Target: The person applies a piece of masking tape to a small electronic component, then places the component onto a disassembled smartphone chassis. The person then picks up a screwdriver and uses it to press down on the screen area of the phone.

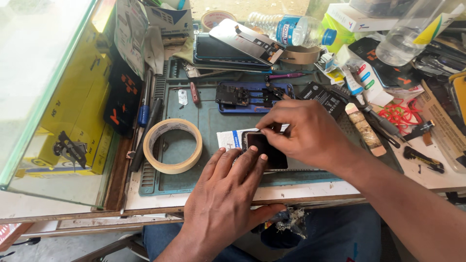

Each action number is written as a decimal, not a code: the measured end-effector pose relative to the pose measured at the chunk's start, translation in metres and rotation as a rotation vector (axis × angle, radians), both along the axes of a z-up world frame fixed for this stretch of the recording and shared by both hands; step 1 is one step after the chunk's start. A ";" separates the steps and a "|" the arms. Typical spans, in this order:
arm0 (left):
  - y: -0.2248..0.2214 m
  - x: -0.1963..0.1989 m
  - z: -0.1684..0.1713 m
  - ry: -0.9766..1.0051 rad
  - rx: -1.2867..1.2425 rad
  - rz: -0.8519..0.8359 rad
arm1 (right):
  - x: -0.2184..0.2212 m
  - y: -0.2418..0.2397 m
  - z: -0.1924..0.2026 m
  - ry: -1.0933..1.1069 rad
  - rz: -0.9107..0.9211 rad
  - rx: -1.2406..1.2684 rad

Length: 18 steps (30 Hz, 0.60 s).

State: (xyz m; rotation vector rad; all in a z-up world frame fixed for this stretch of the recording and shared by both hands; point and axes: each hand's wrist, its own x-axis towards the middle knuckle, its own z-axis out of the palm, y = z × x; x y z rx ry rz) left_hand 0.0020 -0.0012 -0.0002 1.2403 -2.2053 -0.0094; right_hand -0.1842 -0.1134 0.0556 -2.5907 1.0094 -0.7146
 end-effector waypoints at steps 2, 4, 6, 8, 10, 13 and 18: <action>0.000 0.000 0.000 0.001 -0.002 -0.001 | 0.002 -0.001 -0.001 0.030 0.068 -0.069; 0.000 0.001 0.000 -0.001 -0.004 -0.004 | 0.003 -0.002 -0.001 0.067 0.139 -0.128; 0.000 0.001 -0.001 0.001 -0.010 -0.002 | 0.002 -0.006 0.000 0.099 0.202 -0.119; 0.000 0.001 -0.001 0.008 -0.022 0.003 | 0.001 -0.009 0.002 0.124 0.258 -0.136; 0.000 0.001 -0.001 0.011 -0.028 0.003 | 0.001 -0.011 0.004 0.143 0.308 -0.180; 0.000 0.001 -0.002 0.012 -0.024 0.003 | 0.000 -0.013 0.007 0.171 0.362 -0.276; -0.001 0.001 -0.003 0.000 -0.020 0.002 | -0.001 -0.013 0.007 0.202 0.356 -0.327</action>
